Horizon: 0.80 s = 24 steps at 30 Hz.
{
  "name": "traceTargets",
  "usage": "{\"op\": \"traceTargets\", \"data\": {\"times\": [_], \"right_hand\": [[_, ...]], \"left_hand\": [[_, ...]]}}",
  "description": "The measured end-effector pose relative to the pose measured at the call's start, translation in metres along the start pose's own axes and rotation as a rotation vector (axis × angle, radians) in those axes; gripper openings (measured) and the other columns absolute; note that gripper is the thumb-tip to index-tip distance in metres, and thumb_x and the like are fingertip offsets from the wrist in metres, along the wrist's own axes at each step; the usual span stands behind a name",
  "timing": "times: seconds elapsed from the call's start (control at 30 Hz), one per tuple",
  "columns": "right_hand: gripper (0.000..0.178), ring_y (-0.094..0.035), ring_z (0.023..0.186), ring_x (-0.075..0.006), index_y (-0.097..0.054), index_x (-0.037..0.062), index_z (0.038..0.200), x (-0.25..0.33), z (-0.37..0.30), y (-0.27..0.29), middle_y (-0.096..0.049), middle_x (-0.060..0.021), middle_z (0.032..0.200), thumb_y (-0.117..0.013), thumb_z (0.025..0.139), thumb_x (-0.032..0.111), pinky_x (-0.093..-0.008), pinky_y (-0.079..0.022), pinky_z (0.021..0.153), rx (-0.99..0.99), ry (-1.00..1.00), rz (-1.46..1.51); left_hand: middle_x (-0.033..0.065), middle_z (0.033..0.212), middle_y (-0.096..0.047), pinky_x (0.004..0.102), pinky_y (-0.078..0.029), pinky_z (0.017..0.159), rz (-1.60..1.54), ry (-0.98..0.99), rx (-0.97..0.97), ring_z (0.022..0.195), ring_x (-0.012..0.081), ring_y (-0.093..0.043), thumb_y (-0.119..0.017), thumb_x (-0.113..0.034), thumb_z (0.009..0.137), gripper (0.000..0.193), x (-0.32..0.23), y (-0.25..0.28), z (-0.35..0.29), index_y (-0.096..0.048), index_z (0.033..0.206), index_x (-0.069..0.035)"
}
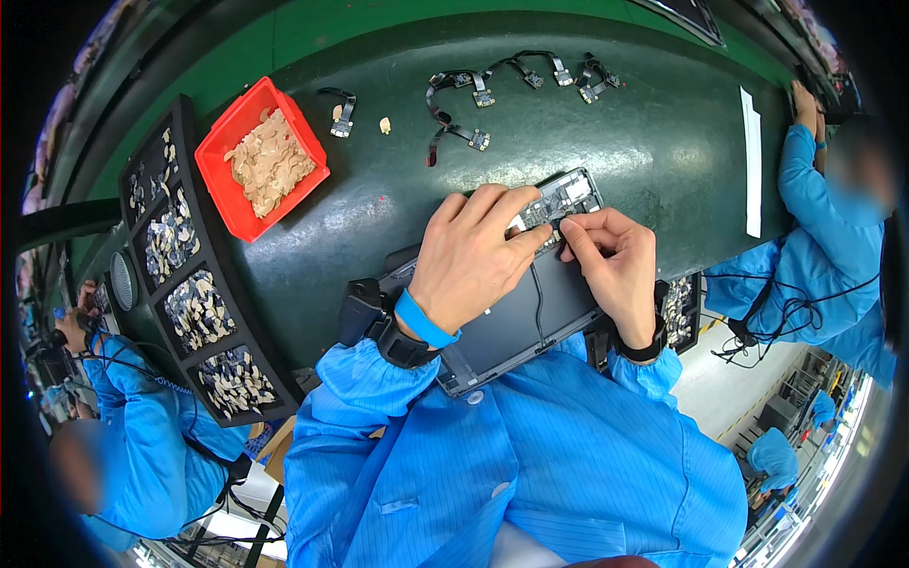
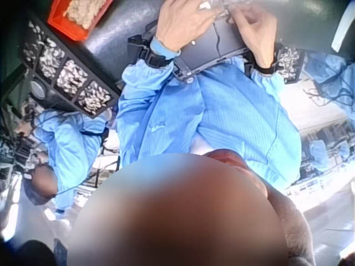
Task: Assembling components and internal parts into electronic device chassis on a factory assembly line.
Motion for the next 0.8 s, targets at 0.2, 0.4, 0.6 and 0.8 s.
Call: {"op": "traceTargets", "data": {"times": [0.2, 0.4, 0.6, 0.8], "right_hand": [[0.016, -0.062, 0.062, -0.0053, -0.071, -0.0058, 0.095, -0.0007, 0.0002, -0.0001, -0.073, -0.0072, 0.069, -0.070, 0.096, 0.010, -0.0217, -0.047, 0.059, 0.003, 0.000, 0.001], [0.016, -0.063, 0.062, -0.0055, -0.071, -0.0059, 0.094, 0.0003, 0.0007, 0.0004, -0.073, -0.0077, 0.069, -0.071, 0.095, 0.010, -0.0221, -0.048, 0.059, 0.005, 0.008, -0.042], [0.016, -0.064, 0.062, -0.0061, -0.071, -0.0056, 0.094, -0.0052, 0.0005, -0.0036, -0.073, -0.0071, 0.068, -0.070, 0.095, 0.010, -0.0228, -0.048, 0.058, -0.018, 0.057, -0.004], [0.016, -0.063, 0.060, -0.0062, -0.070, -0.0054, 0.093, -0.0019, 0.0012, -0.0014, -0.072, -0.0067, 0.067, -0.069, 0.096, 0.010, -0.0230, -0.047, 0.058, 0.021, 0.061, -0.059]], "left_hand": [[0.0004, 0.125, -0.066, 0.0360, -0.048, 0.079, 0.012, -0.004, -0.007, 0.110, 0.0207, -0.062, -0.078, -0.016, 0.074, 0.027, 0.0002, -0.0016, -0.0005, -0.080, 0.100, -0.019], [0.0006, 0.125, -0.066, 0.0360, -0.048, 0.079, 0.010, -0.002, -0.003, 0.110, 0.0210, -0.062, -0.078, -0.016, 0.074, 0.026, 0.0000, -0.0011, -0.0004, -0.080, 0.100, -0.019], [0.0008, 0.125, -0.066, 0.0360, -0.049, 0.079, -0.002, -0.002, -0.008, 0.110, 0.0213, -0.062, -0.077, -0.016, 0.074, 0.027, -0.0001, -0.0010, -0.0004, -0.080, 0.101, -0.019], [0.0008, 0.125, -0.066, 0.0362, -0.049, 0.079, 0.000, -0.008, -0.009, 0.110, 0.0213, -0.062, -0.077, -0.016, 0.074, 0.028, 0.0007, -0.0017, -0.0012, -0.080, 0.102, -0.020]]}}
Point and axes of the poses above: each hand's wrist, its own z-axis towards the middle knuckle, its own y-axis out of the back of the hand, x = y × z, the point moved 2 cm from there along z, towards the middle knuckle
